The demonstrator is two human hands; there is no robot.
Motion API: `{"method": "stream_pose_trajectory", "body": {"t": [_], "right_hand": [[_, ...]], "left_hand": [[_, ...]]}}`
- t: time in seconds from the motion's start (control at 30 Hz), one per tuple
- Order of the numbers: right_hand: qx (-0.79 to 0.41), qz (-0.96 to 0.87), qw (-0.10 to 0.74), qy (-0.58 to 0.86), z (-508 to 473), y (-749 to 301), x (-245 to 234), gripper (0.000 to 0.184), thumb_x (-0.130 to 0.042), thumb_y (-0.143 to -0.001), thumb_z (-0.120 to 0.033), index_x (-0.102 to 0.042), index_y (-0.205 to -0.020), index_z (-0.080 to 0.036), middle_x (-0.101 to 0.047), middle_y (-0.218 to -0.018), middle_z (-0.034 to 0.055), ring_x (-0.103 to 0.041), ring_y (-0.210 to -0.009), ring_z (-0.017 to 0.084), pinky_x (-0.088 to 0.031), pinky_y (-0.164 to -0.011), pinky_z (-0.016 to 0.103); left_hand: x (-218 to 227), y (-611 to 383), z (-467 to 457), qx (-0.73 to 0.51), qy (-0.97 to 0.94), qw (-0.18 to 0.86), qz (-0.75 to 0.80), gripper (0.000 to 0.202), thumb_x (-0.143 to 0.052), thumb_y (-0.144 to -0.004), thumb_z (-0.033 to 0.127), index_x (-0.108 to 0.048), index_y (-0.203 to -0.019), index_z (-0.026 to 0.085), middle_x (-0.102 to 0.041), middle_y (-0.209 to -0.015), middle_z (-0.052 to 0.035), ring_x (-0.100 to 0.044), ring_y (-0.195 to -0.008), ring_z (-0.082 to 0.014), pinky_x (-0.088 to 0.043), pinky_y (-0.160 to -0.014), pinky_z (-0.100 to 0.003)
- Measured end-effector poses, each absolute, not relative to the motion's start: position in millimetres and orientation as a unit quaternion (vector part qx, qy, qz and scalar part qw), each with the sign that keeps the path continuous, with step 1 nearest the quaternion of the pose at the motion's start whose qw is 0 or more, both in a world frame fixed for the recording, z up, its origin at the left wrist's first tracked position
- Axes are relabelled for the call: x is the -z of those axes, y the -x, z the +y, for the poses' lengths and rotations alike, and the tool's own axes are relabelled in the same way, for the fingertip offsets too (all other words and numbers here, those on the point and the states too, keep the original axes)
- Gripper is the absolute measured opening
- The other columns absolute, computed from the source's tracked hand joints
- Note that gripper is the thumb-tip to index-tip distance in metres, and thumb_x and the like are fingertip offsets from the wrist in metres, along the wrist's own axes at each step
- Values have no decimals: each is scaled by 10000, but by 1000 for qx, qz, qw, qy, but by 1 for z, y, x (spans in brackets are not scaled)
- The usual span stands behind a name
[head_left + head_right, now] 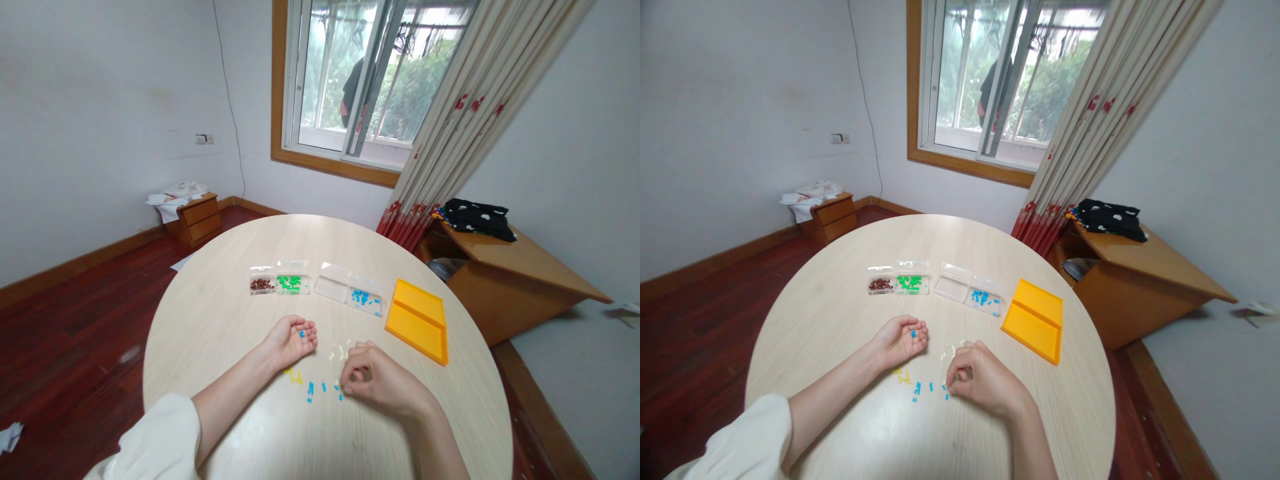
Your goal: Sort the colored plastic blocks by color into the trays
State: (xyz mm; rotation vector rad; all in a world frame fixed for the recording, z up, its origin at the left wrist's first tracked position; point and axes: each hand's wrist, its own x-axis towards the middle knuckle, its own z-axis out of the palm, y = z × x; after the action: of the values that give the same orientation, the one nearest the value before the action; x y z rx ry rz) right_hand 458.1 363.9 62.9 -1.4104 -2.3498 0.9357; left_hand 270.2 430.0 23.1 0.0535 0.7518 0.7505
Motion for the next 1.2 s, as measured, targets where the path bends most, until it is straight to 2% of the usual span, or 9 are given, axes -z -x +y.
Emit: {"method": "stream_pose_trajectory", "body": {"t": [0.47, 0.57, 0.7, 0.87, 1.03, 1.1, 1.2], "right_hand": [[-288, -834, 34, 469, 365, -451, -46, 173, -611, -654, -80, -706, -689, -220, -547, -611, -28, -483, -674, 117, -320, -730, 258], [-298, -825, 63, 475, 364, -449, -47, 156, -578, -688, -88, -683, -678, -203, -535, -605, -25, -486, -684, 124, -328, -741, 264], [-286, -799, 176, 498, 365, -444, -52, 116, -559, -737, -120, -637, -697, -196, -512, -624, -26, -487, -712, 143, -340, -751, 285], [-251, -766, 295, 512, 369, -431, -51, 110, -541, -797, -172, -645, -815, -203, -502, -662, -11, -477, -708, 151, -347, -718, 288], [-254, -759, 310, 512, 370, -432, -52, 157, -562, -792, -189, -659, -910, -223, -520, -667, -9, -478, -693, 150, -348, -710, 288], [-262, -761, 292, 517, 369, -438, -53, 107, -586, -767, -192, -669, -831, -211, -514, -640, -15, -478, -670, 145, -350, -703, 287], [-286, -783, 222, 506, 367, -446, -53, 99, -601, -712, -136, -669, -722, -207, -528, -625, -24, -490, -669, 140, -348, -721, 288]], "left_hand": [[-23, -269, 430, -368, -22, 856, 363, 118, -393, -731, 80, -496, -677, 100, -541, -530, -81, -508, -452, -119, -463, -487, -222], [-24, -269, 430, -362, -28, 854, 374, 116, -389, -740, 95, -504, -725, 93, -557, -553, -93, -534, -478, -137, -481, -523, -248], [-25, -270, 426, -332, -50, 870, 361, 183, -384, -771, 146, -521, -840, 45, -602, -645, -148, -610, -613, -201, -500, -652, -322], [-24, -274, 419, -279, -86, 905, 309, 307, -368, -803, 218, -528, -917, -19, -623, -735, -206, -634, -727, -251, -479, -716, -350], [-21, -276, 418, -274, -76, 911, 298, 299, -359, -801, 198, -533, -914, -16, -616, -714, -174, -626, -678, -221, -484, -706, -340], [-20, -275, 421, -296, -61, 895, 329, 245, -369, -784, 167, -530, -892, 17, -605, -680, -145, -616, -642, -205, -493, -670, -331], [-22, -273, 426, -348, -33, 865, 361, 178, -375, -758, 115, -523, -837, 55, -578, -636, -111, -589, -580, -173, -499, -616, -298]]}}
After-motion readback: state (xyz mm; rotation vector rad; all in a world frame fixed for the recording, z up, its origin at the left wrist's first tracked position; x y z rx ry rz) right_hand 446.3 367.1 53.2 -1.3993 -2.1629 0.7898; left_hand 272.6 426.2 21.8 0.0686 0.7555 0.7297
